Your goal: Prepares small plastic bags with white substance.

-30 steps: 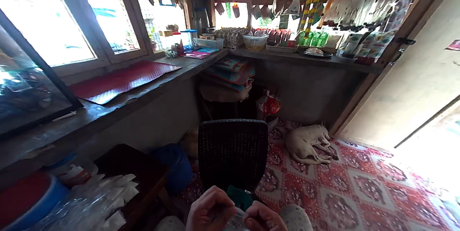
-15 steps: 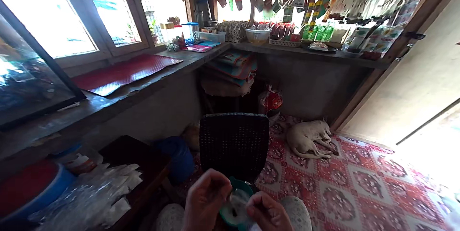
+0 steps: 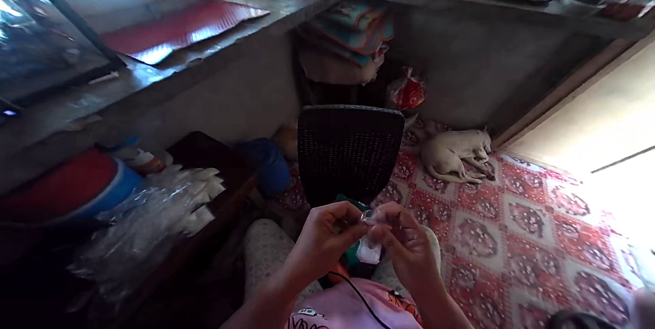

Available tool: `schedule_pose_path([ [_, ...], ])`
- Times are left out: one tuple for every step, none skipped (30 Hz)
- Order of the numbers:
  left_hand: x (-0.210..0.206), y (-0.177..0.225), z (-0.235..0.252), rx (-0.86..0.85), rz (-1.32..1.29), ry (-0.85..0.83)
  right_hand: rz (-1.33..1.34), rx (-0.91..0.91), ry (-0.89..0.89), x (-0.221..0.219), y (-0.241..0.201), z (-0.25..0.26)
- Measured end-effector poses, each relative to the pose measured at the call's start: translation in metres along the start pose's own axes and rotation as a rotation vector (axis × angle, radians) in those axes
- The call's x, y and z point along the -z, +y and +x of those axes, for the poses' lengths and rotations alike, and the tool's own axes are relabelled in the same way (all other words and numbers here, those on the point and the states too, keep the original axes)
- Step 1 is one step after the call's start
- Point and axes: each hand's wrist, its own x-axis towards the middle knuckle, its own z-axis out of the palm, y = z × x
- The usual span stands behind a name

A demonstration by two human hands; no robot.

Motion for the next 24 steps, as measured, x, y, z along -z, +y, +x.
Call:
schedule_pose_path([
  [0.000, -0.001, -0.001, 0.001, 0.010, -0.011, -0.016, 0.020, 0.026, 0.003, -0.001, 0.001],
  [0.001, -0.001, -0.001, -0.005, 0.021, -0.016, -0.032, 0.029, 0.043, 0.006, -0.002, 0.002],
  [0.002, -0.001, -0.001, -0.016, 0.026, -0.015, -0.036, 0.031, 0.048, 0.010, -0.002, 0.003],
  [0.004, -0.001, -0.001, -0.029, 0.028, -0.011, -0.039, 0.027, 0.048, 0.013, -0.003, 0.003],
  [0.006, -0.001, -0.001, -0.037, 0.024, -0.003, -0.051, 0.021, 0.049, 0.014, -0.004, 0.003],
  [0.007, -0.001, -0.001, -0.034, 0.012, 0.007, -0.067, 0.021, 0.056, 0.015, -0.005, 0.003],
  [0.008, -0.001, -0.002, -0.025, -0.007, 0.017, -0.092, 0.029, 0.064, 0.016, -0.006, 0.004],
  [0.009, -0.001, -0.002, -0.014, -0.025, 0.027, -0.127, 0.048, 0.072, 0.019, -0.007, 0.006],
  [0.010, -0.001, -0.003, -0.005, -0.030, 0.035, -0.170, 0.082, 0.067, 0.022, -0.008, 0.007],
  [0.010, -0.001, -0.003, -0.002, -0.031, 0.038, -0.224, 0.124, 0.042, 0.025, -0.011, 0.009],
  [0.011, -0.001, -0.003, 0.001, -0.033, 0.037, -0.278, 0.163, 0.010, 0.026, -0.013, 0.011],
  [0.011, -0.001, -0.003, 0.003, -0.031, 0.033, -0.322, 0.190, -0.017, 0.026, -0.015, 0.012],
  [0.010, -0.001, -0.003, 0.005, -0.023, 0.028, -0.369, 0.202, -0.040, 0.025, -0.016, 0.012],
  [0.009, -0.001, -0.003, 0.004, -0.016, 0.024, -0.428, 0.210, -0.050, 0.022, -0.017, 0.012],
  [0.008, -0.002, -0.003, -0.002, -0.015, 0.020, -0.480, 0.215, -0.054, 0.020, -0.016, 0.012],
  [0.007, -0.002, -0.003, -0.008, -0.017, 0.022, -0.512, 0.212, -0.055, 0.018, -0.015, 0.011],
  [0.007, -0.003, -0.003, -0.015, -0.020, 0.028, -0.515, 0.204, -0.059, 0.017, -0.014, 0.011],
  [0.006, -0.003, -0.003, -0.020, -0.019, 0.036, -0.499, 0.194, -0.073, 0.017, -0.014, 0.011],
  [0.006, -0.004, -0.003, -0.023, -0.010, 0.045, -0.473, 0.175, -0.100, 0.018, -0.014, 0.011],
  [0.006, -0.004, -0.003, -0.022, 0.007, 0.048, -0.449, 0.149, -0.127, 0.019, -0.015, 0.012],
  [0.006, -0.003, -0.004, -0.021, 0.034, 0.042, -0.438, 0.119, -0.150, 0.020, -0.016, 0.012],
  [0.006, -0.003, -0.004, -0.023, 0.068, 0.031, -0.438, 0.085, -0.168, 0.021, -0.016, 0.012],
  [0.004, -0.002, -0.004, -0.027, 0.107, 0.017, -0.439, 0.050, -0.182, 0.021, -0.014, 0.013],
  [0.003, -0.002, -0.004, -0.035, 0.140, 0.005, -0.432, 0.022, -0.188, 0.021, -0.012, 0.013],
])
